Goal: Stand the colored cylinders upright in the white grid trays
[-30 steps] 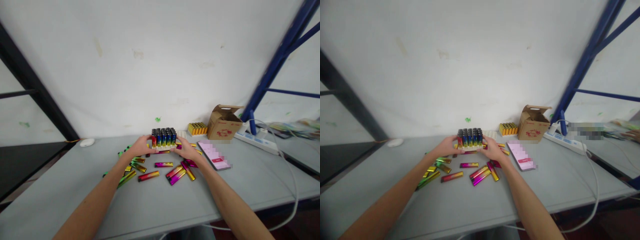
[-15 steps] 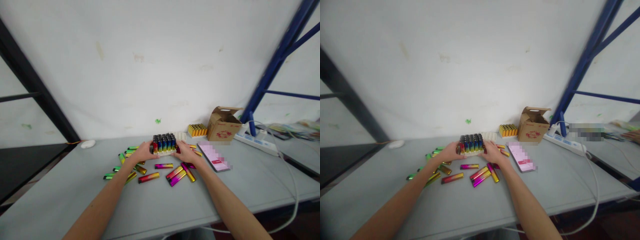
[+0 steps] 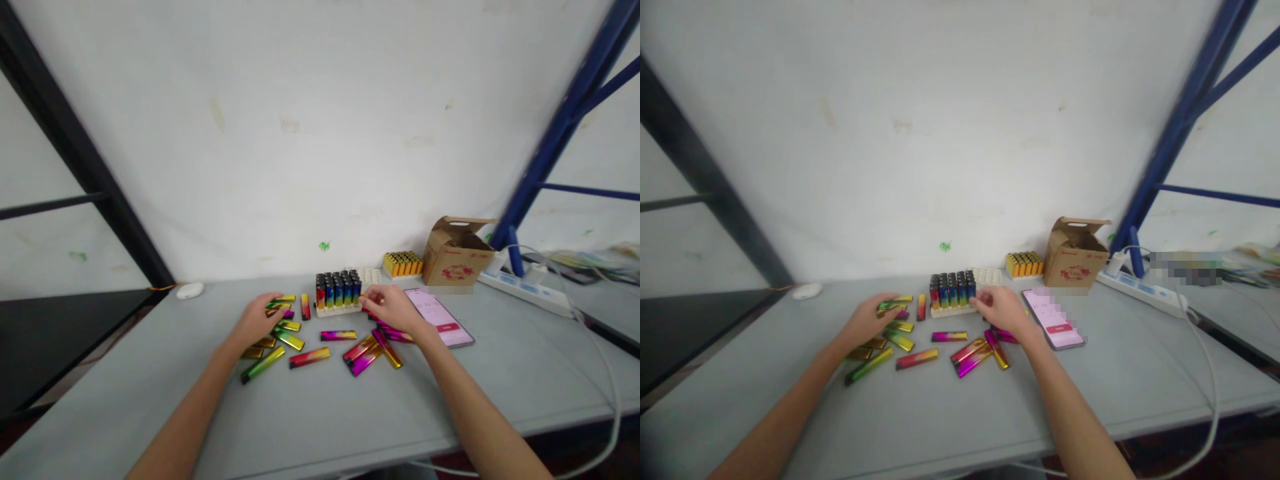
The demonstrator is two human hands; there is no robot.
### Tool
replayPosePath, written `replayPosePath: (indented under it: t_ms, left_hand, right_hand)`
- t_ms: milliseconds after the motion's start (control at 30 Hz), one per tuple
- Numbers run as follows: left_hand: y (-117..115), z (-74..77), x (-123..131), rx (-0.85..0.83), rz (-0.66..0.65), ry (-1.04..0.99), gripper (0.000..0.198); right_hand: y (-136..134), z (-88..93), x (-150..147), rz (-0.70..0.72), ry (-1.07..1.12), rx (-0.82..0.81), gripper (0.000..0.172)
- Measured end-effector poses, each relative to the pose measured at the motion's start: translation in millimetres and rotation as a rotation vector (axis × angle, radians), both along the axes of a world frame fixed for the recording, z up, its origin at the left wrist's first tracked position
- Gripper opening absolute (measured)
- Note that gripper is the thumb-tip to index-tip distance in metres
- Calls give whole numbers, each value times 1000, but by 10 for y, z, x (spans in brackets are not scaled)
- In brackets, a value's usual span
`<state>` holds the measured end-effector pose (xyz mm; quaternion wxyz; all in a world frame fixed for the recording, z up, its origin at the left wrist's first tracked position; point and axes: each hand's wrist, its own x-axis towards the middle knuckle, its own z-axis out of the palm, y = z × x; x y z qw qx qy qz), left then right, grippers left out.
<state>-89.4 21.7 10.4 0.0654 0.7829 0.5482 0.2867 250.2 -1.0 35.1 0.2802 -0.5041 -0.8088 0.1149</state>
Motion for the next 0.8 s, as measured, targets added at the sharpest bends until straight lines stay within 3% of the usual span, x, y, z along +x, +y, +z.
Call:
replayPosePath:
  t_ms: [100, 200, 467, 633, 800]
  left_hand:
    - [53, -79, -21, 35, 0, 44, 43]
    - [73, -142, -7, 14, -14, 104, 44]
    - [7, -132, 50, -39, -40, 198, 38]
    - [-7, -107, 56, -23, -40, 179, 38]
    - [-22, -75, 65, -10, -57, 157, 36]
  right_hand:
    - [-115, -16, -223, 138, -43, 32, 24]
    - [-166, -103, -383, 236, -116, 31, 33]
    - [-137, -205, -458, 393, -66, -52, 18]
    - [-131, -184, -475, 343, 453, -198, 19]
    - [-80, -97, -493, 345, 1156, -537, 25]
